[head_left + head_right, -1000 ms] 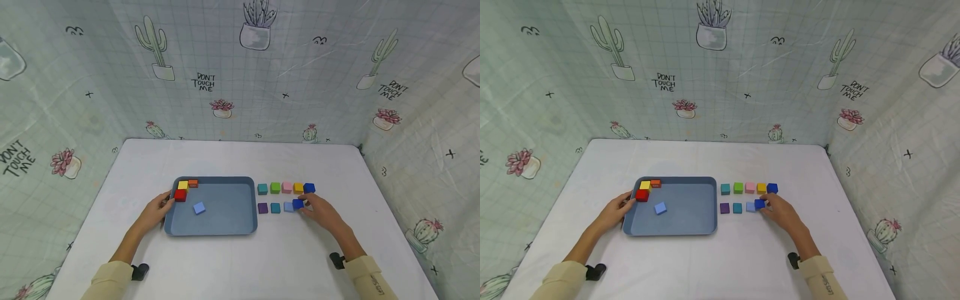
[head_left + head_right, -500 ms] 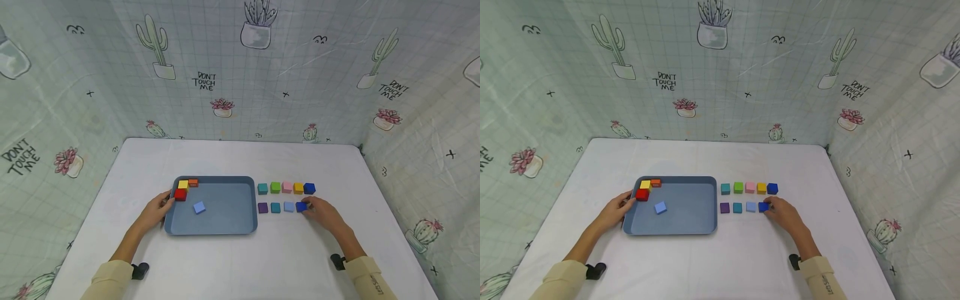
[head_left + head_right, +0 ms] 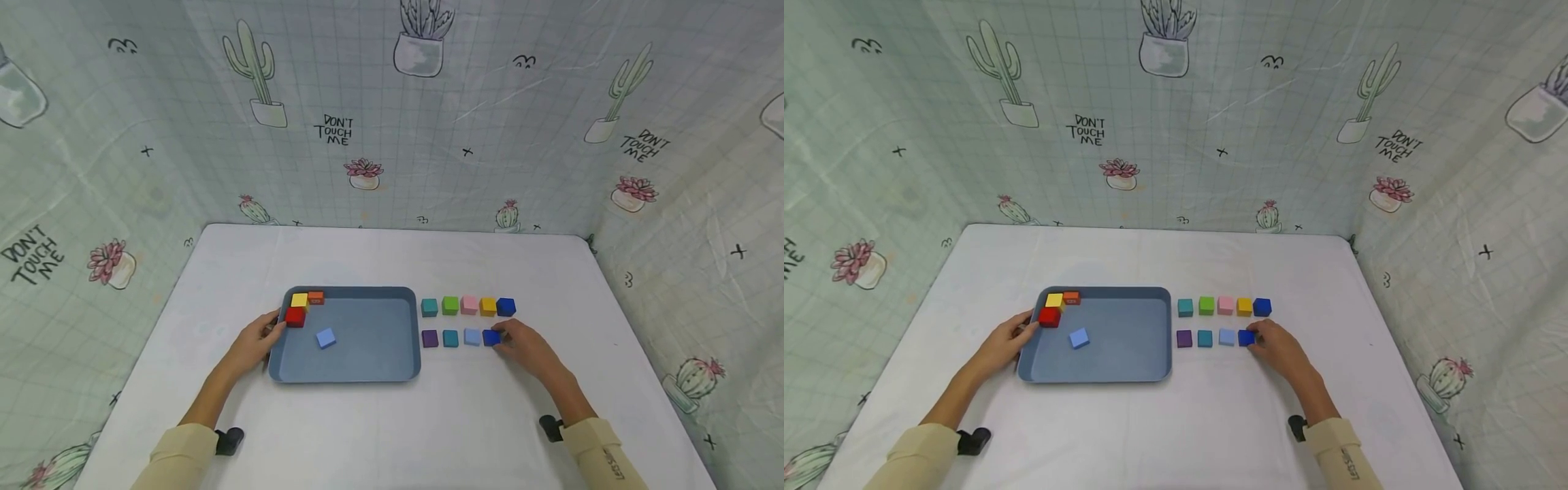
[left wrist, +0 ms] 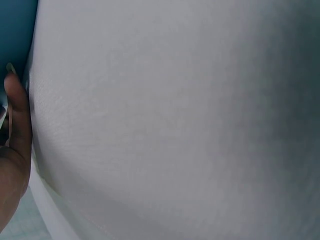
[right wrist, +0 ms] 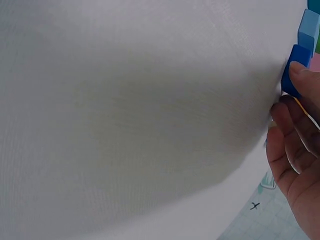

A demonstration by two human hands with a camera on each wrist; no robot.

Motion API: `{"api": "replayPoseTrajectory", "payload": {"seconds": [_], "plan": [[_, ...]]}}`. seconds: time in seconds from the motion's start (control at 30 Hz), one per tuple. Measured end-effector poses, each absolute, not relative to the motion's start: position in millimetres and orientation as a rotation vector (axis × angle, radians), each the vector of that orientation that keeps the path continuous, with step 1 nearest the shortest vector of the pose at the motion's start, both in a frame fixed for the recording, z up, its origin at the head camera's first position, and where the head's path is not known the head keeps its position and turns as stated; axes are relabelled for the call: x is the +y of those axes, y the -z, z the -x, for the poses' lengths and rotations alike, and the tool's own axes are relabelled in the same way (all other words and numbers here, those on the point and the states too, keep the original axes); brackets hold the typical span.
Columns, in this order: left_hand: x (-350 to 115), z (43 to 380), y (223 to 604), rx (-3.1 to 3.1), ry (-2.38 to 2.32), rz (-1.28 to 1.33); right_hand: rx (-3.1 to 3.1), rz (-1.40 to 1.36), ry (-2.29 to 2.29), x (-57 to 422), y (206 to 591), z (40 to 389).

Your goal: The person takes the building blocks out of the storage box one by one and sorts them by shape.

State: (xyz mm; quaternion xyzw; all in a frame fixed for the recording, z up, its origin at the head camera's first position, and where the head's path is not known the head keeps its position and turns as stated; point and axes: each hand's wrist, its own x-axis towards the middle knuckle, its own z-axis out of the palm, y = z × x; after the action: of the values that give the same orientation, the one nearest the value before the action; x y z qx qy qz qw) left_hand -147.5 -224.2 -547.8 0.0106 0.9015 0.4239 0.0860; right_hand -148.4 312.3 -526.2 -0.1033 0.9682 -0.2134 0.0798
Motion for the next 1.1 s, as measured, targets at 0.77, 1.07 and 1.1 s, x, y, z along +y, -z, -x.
{"api": "replayPoseTrajectory", "payload": {"seconds": [0.77,1.07,1.1], "plan": [[-227,152,547,2.657,-1.266,-0.029,2.942,0.321,0.645,298,513,152],[-226,151,546,2.672,-1.263,-0.036,2.918,0.376,0.721,279,507,155],[-225,151,546,2.673,-1.262,-0.035,2.923,0.397,0.729,278,507,155]]}}
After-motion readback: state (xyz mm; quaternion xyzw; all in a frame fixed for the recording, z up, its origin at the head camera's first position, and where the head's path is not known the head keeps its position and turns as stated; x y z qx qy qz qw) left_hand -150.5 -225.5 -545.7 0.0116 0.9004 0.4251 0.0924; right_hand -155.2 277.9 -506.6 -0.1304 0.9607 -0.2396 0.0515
